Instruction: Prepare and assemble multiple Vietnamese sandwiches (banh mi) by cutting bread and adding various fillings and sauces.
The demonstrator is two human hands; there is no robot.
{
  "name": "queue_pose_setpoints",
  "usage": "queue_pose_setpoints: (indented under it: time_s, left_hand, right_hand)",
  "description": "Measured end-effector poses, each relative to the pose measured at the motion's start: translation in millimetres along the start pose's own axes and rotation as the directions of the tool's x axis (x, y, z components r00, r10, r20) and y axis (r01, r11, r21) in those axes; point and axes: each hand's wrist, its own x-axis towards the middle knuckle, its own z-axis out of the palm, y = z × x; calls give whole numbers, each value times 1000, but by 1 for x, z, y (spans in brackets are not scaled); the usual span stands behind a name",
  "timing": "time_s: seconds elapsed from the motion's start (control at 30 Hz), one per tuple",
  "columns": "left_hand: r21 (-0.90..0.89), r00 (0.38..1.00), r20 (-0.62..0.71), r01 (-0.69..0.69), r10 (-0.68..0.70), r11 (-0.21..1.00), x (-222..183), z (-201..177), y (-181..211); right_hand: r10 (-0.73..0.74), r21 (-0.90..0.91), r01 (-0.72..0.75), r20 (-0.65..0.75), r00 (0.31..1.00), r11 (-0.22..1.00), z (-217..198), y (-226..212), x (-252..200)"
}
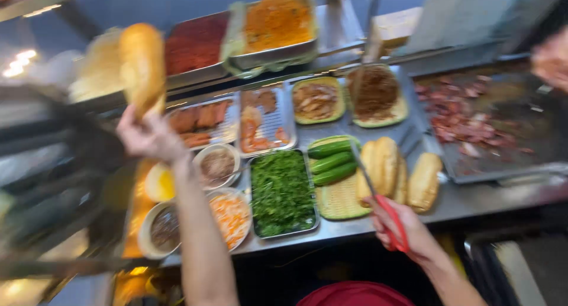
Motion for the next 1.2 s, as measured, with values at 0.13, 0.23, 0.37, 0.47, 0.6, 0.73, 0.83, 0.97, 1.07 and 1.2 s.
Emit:
queue_pose_setpoints:
  time_s: [0.13, 0.23, 0.37, 0.47, 0.6, 0.73, 0.83, 0.97, 1.07, 1.2]
  left_hand:
    - [-337, 903, 79, 423, -423, 841, -65, -33, 99]
    - [-455, 782, 352, 624, -515, 635, -132, -59, 85]
    - [-213, 644, 663, 651, -381, 729, -211, -37, 93]
    - [-95, 564, 686, 696, -459, 712, -243, -8, 113]
    - [-123, 439, 606, 875, -663, 467, -262, 11, 109]
    - [-111, 381, 576, 913, -723, 393, -266, 35, 143]
    - [5, 23, 638, 999, -770, 35, -289, 39, 173]
    - [-119, -1, 682, 987, -732, -112, -300, 33, 150]
    - [-227, 62, 682, 965, -728, -130, -281, 39, 122]
    - [-283, 163, 597, 959, -786, -16, -265, 50, 89]
  right_hand:
    - [-148, 192, 142, 18, 989, 971, 9, -5, -9]
    - [-298, 105, 289, 87, 950, 951, 20, -14, -2]
    - [-382, -52, 399, 204, 901, 915, 37, -20, 3]
    - [-358, -96, 391, 249, 900, 916, 43, -14, 4]
    - [-390, -205, 424, 184, 902, 882, 46, -18, -1]
    - [-372, -262, 351, -36, 927, 899, 52, -28, 2]
    - [-436, -345, 361, -167, 884, 866, 47, -29, 11]
    - [-524, -303, 483, -68, 849, 822, 45, -25, 6]
    - [-370, -232, 367, 30, 929, 901, 34, -18, -8]
    - [22, 149, -63, 260, 965, 987, 32, -21, -37]
